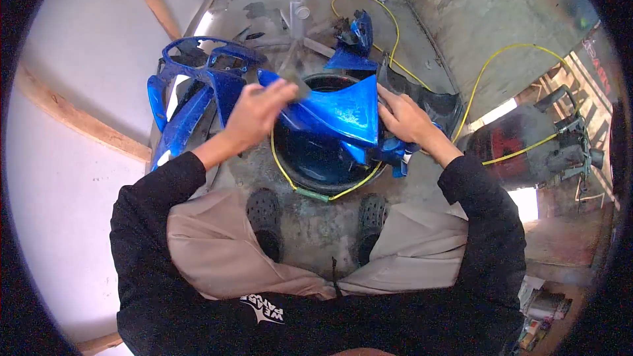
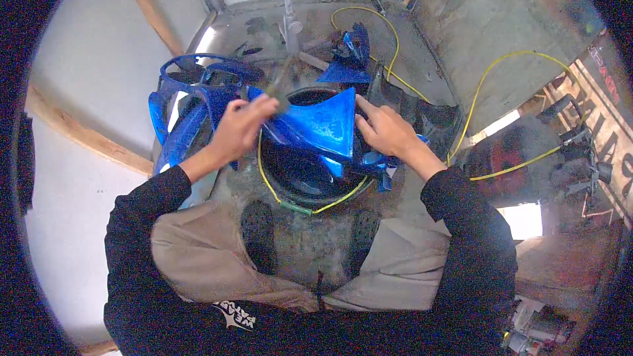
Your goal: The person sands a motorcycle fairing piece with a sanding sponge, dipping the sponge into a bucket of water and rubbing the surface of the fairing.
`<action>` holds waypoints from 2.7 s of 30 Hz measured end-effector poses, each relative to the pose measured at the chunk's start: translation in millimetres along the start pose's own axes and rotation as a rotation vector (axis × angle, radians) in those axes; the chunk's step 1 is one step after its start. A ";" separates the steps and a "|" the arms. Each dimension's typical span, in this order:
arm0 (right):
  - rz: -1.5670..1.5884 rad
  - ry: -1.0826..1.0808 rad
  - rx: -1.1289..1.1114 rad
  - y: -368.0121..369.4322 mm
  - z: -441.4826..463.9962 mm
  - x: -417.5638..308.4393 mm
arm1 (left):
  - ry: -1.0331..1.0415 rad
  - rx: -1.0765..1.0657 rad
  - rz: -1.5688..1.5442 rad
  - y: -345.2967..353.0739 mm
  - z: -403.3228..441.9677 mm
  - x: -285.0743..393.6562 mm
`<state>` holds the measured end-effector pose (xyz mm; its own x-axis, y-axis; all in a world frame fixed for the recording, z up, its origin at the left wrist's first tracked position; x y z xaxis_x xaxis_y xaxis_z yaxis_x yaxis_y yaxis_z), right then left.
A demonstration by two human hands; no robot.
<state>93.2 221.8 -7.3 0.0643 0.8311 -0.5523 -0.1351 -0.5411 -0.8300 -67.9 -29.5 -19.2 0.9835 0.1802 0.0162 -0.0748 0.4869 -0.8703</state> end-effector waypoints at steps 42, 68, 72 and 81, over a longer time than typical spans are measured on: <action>-0.019 -0.003 0.031 -1.3 4.4 6.1 | 0.110 0.035 -0.044 -6.9 26.8 41.5; 0.005 -0.025 -0.004 -0.8 -0.8 -2.1 | 0.507 0.049 -0.108 -17.0 70.3 109.8; 0.034 -0.110 0.064 -7.0 2.4 -2.9 | 0.477 0.047 -0.175 -16.2 64.0 115.2; 0.041 -0.115 0.062 -7.2 3.8 -3.9 | 0.415 0.036 -0.139 -17.6 65.7 113.0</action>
<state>90.2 223.0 1.0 -0.0559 0.8196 -0.5702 -0.1960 -0.5690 -0.7987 33.8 38.4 30.3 0.9668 -0.2446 -0.0740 0.0642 0.5130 -0.8560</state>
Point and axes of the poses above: each hand's wrist, its own z-axis towards the middle knuckle, its own y-axis out of the palm, x = y × z, the point moved 8 cm from there along z, towards the middle knuckle, and after that the axes turned 9 degrees about z, right-handed, at the moved point
